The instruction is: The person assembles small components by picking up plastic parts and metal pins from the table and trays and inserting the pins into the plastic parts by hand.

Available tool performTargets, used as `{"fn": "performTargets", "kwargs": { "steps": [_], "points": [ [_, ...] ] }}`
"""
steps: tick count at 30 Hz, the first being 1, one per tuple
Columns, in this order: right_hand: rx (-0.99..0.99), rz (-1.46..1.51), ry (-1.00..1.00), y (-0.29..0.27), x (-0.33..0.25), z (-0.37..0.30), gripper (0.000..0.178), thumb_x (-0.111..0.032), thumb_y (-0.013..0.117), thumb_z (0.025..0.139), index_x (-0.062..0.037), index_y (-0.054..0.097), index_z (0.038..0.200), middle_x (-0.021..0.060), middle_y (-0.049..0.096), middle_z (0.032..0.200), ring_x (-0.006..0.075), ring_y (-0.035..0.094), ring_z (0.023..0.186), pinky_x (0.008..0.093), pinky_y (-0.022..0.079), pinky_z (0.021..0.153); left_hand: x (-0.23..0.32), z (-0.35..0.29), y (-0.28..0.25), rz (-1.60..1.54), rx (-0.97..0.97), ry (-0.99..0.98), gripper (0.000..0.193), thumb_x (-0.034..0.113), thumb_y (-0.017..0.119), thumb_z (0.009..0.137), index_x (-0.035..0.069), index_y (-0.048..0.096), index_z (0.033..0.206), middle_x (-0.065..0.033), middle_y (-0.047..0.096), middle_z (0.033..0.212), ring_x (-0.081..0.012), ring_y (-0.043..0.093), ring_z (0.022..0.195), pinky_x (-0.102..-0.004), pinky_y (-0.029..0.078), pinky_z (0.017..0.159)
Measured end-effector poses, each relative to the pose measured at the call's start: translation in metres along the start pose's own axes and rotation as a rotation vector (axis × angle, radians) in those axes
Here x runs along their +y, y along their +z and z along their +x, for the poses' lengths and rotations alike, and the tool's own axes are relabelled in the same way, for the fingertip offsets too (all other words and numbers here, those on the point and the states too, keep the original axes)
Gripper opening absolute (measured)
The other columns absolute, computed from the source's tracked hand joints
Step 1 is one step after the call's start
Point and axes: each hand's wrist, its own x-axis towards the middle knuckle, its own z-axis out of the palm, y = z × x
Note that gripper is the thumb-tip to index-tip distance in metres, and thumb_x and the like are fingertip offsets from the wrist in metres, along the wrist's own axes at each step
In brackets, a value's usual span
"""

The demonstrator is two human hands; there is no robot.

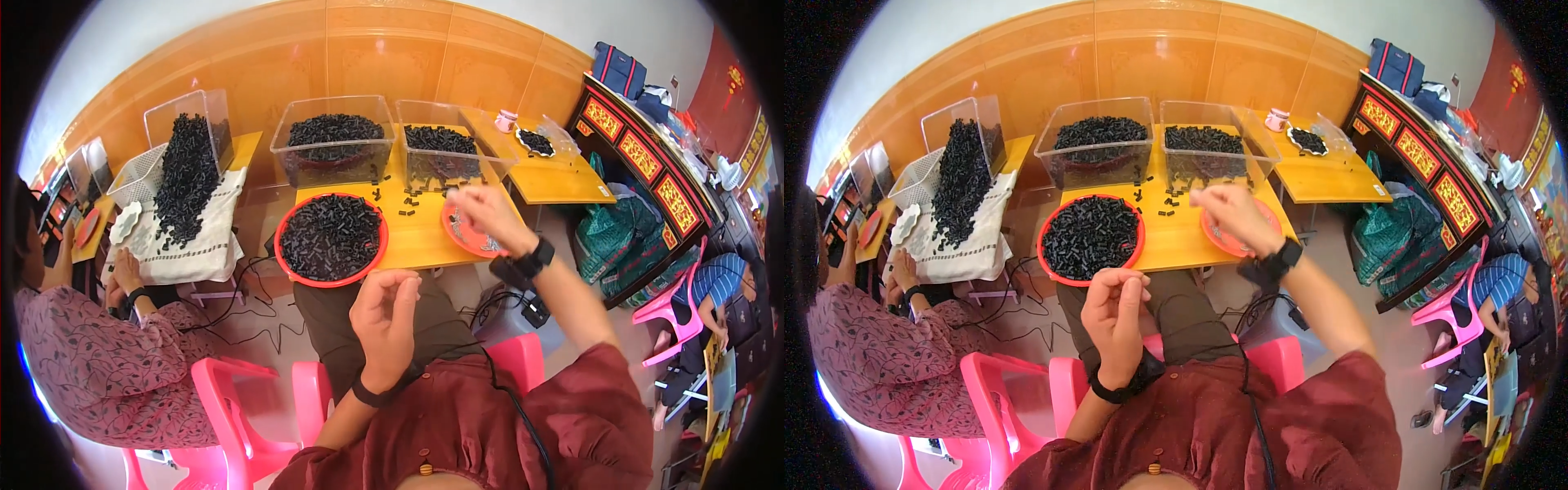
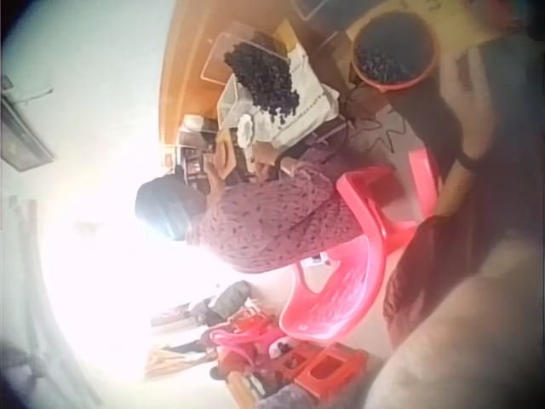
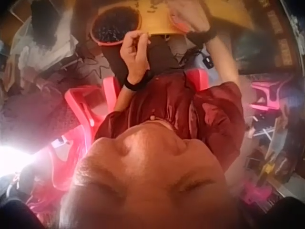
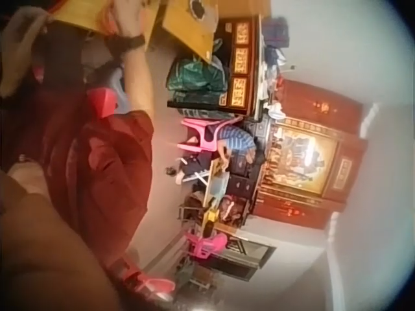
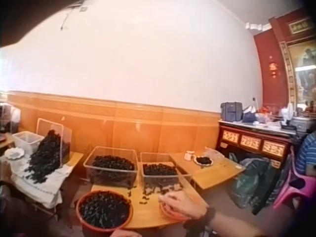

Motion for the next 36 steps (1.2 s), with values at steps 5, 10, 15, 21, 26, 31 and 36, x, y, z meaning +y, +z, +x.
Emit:
{"fn": "performTargets", "kwargs": {
  "steps": [5,10,15,21,26,31,36],
  "points": [
    [0.043,0.450,0.300,0.026,0.038,-0.047,0.024,-0.026,0.059,0.089,-0.0032,0.063,0.087,-0.0043,0.044,0.058,0.0031,0.036,0.045,0.0191,0.028,0.042,0.023,-0.005,-0.007,-0.018,-0.090,0.203,0.010,-0.008,0.052,0.081,-0.003,0.058,0.088,-0.0108,0.059,0.084,-0.0128,0.054,0.068,-0.0225,0.044,0.062],
    [0.133,0.661,0.375,0.014,0.094,-0.080,0.025,-0.028,0.057,0.091,-0.0027,0.060,0.091,-0.0051,0.042,0.057,0.0029,0.031,0.043,0.0194,0.025,0.042,0.058,-0.016,-0.013,-0.383,-0.259,0.231,0.010,0.007,0.056,0.085,0.001,0.051,0.092,-0.0154,0.058,0.079,-0.0201,0.056,0.061,-0.0291,0.048,0.056],
    [0.303,0.900,0.481,0.007,0.133,-0.102,0.024,-0.029,0.058,0.090,-0.0054,0.058,0.091,-0.0059,0.041,0.058,0.0029,0.029,0.043,0.0199,0.023,0.042,0.114,-0.035,0.001,-0.723,-0.387,0.112,0.029,0.029,0.063,0.085,0.009,0.042,0.087,-0.0083,0.052,0.073,-0.0198,0.051,0.051,-0.0301,0.035,0.047],
    [0.280,1.087,0.458,0.004,0.154,-0.095,0.025,-0.034,0.058,0.090,-0.0092,0.057,0.088,-0.0071,0.037,0.056,0.0033,0.027,0.042,0.0205,0.022,0.043,0.134,-0.052,0.000,-0.857,-0.452,-0.042,0.031,0.034,0.047,0.093,0.013,0.041,0.115,-0.0225,0.053,0.090,-0.0301,0.056,0.077,-0.0381,0.049,0.067],
    [0.304,1.097,0.484,0.003,0.161,-0.093,0.024,-0.035,0.057,0.090,-0.0111,0.057,0.085,-0.0073,0.037,0.055,0.0034,0.026,0.041,0.0208,0.021,0.043,0.137,-0.053,-0.011,-0.904,-0.505,-0.183,0.033,0.028,0.051,0.091,0.014,0.039,0.119,-0.0231,0.052,0.093,-0.0306,0.055,0.077,-0.0377,0.049,0.069],
    [0.255,1.165,0.426,0.005,0.161,-0.092,0.029,-0.038,0.053,0.091,-0.0106,0.057,0.083,-0.0059,0.037,0.056,0.0053,0.027,0.041,0.0216,0.023,0.044,0.140,-0.055,-0.018,-0.922,-0.499,-0.286,0.037,0.023,0.054,0.091,0.015,0.036,0.122,-0.0236,0.051,0.095,-0.0309,0.055,0.077,-0.0375,0.049,0.070],
    [0.252,1.217,0.422,0.005,0.164,-0.088,0.031,-0.039,0.053,0.091,-0.0096,0.057,0.083,-0.0051,0.037,0.056,0.0060,0.028,0.041,0.0221,0.024,0.044,0.149,-0.060,-0.019,-0.960,-0.418,-0.468,0.042,0.028,0.052,0.090,0.019,0.032,0.126,-0.0253,0.050,0.094,-0.0329,0.054,0.082,-0.0419,0.047,0.074]
  ]
}}
